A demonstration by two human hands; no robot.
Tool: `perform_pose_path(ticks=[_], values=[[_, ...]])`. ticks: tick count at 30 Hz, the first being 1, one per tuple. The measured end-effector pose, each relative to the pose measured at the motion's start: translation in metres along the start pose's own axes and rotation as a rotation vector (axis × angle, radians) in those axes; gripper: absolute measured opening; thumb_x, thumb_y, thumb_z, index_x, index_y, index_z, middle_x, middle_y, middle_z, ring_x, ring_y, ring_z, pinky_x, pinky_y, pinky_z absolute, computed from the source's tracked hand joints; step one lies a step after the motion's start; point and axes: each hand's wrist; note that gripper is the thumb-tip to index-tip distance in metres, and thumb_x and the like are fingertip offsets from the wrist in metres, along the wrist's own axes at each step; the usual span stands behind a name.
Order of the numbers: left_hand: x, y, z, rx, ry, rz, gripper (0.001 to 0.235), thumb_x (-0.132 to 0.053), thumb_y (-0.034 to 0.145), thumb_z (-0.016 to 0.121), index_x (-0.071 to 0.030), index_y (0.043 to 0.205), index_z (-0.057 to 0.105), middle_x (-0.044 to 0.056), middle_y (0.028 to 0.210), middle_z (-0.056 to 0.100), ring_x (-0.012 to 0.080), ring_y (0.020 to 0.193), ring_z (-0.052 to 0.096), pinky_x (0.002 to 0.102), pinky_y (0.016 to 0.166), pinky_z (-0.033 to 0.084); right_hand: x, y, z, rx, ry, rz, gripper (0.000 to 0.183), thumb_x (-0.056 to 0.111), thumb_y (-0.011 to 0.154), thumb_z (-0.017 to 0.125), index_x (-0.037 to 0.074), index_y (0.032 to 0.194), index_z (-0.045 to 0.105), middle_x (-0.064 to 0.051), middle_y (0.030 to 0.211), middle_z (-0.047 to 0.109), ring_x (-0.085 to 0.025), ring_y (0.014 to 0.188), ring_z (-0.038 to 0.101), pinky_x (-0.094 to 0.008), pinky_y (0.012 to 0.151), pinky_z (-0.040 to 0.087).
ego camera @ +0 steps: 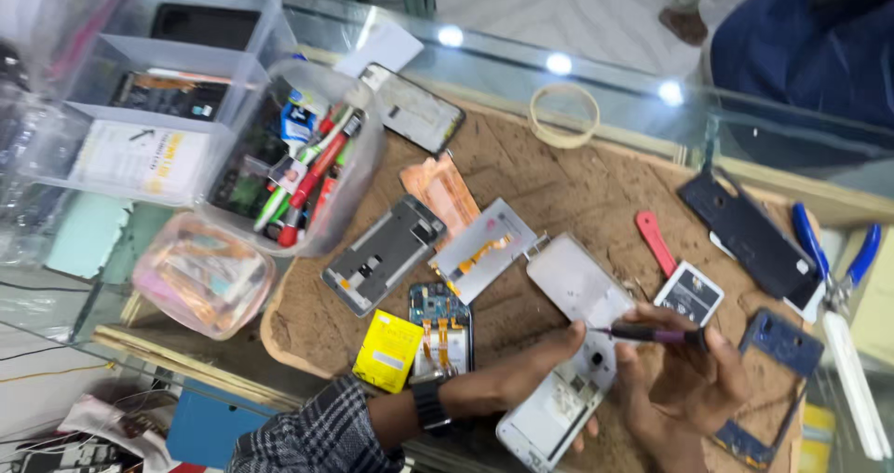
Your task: The person disassembles a white smartphone, removes the back cover, and uses a screwdriver to remove screws from the internal frame. They then detach the display assembly and place it on the workbench.
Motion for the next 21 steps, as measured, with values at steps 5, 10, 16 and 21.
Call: perform_pose_path(ticks=[5, 10, 16, 21], values=[[-0.002, -0.002, 0.000, 0.038, 0.000, 0.036, 0.077, -0.073, 0.111, 0.026, -0.006, 0.142, 0.047, 0.021, 0.096, 0.070, 0.0271, 0.074, 0.072, 0.035, 0.063, 0.059, 0.011, 0.001, 0.001, -0.006, 0.042, 0.053, 0.077, -0.012, 0.091, 0.068, 0.020, 0.148, 0.027, -0.025, 0.126, 0.061, -0.029, 0.104, 0.070, -0.039, 0.093, 0.062], [0.012, 0.005, -0.011, 0.082, 0.012, 0.050, 0.080, -0.071, 0.115, 0.023, -0.002, 0.144, 0.049, 0.021, 0.099, 0.071, 0.0265, 0.076, 0.072, 0.035, 0.066, 0.060, 0.010, 0.002, 0.005, -0.072, 0.039, 0.012, 0.080, -0.012, 0.086, 0.070, 0.021, 0.147, 0.030, -0.025, 0.127, 0.060, -0.028, 0.103, 0.069, -0.038, 0.089, 0.063], [0.040, 0.020, -0.019, 0.077, 0.096, 0.099, 0.082, -0.065, 0.116, 0.023, 0.009, 0.124, 0.057, 0.013, 0.100, 0.072, 0.0176, 0.091, 0.070, 0.029, 0.076, 0.057, 0.024, -0.005, 0.008, -0.156, 0.142, 0.064, 0.072, -0.015, 0.093, 0.069, 0.021, 0.145, 0.035, -0.024, 0.124, 0.061, -0.027, 0.107, 0.072, -0.038, 0.094, 0.065], [0.042, 0.012, -0.009, 0.063, 0.053, 0.039, 0.079, -0.071, 0.116, 0.027, -0.002, 0.142, 0.054, 0.009, 0.108, 0.071, 0.0150, 0.096, 0.070, 0.028, 0.081, 0.056, 0.029, -0.007, 0.004, -0.147, 0.080, 0.045, 0.076, -0.016, 0.087, 0.071, 0.020, 0.145, 0.038, -0.022, 0.117, 0.064, -0.026, 0.105, 0.071, -0.036, 0.090, 0.064]])
Point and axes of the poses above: each hand's wrist, its own y-axis towards the middle knuckle, its own z-axis out of the palm, x = y × z
